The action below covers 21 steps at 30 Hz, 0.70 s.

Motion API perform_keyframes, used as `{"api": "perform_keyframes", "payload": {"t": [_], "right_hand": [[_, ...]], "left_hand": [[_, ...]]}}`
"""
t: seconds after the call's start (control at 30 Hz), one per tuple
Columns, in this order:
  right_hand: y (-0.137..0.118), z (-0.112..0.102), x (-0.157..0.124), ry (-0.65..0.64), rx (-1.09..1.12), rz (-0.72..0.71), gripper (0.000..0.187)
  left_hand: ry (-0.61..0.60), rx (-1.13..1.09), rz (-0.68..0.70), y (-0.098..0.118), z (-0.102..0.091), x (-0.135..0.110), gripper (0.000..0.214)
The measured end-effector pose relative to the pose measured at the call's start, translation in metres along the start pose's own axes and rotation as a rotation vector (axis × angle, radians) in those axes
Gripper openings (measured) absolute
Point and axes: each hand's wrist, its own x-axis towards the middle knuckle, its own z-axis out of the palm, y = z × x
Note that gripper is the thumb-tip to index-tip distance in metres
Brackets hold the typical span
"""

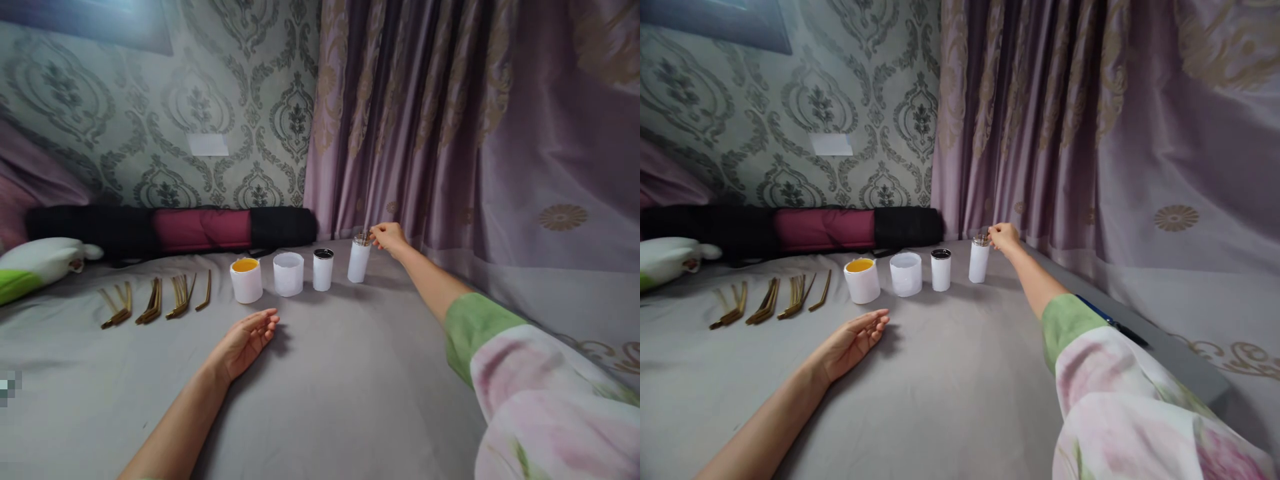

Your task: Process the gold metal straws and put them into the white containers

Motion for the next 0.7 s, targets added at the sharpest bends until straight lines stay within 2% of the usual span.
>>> {"api": "perform_keyframes", "payload": {"t": [0.7], "right_hand": [[0.006, 0.0002, -0.0008, -0.023, 0.016, 0.034, 0.018]], "left_hand": [[0.007, 0.01, -0.004, 0.0003, 0.001, -0.0001, 0.015]]}}
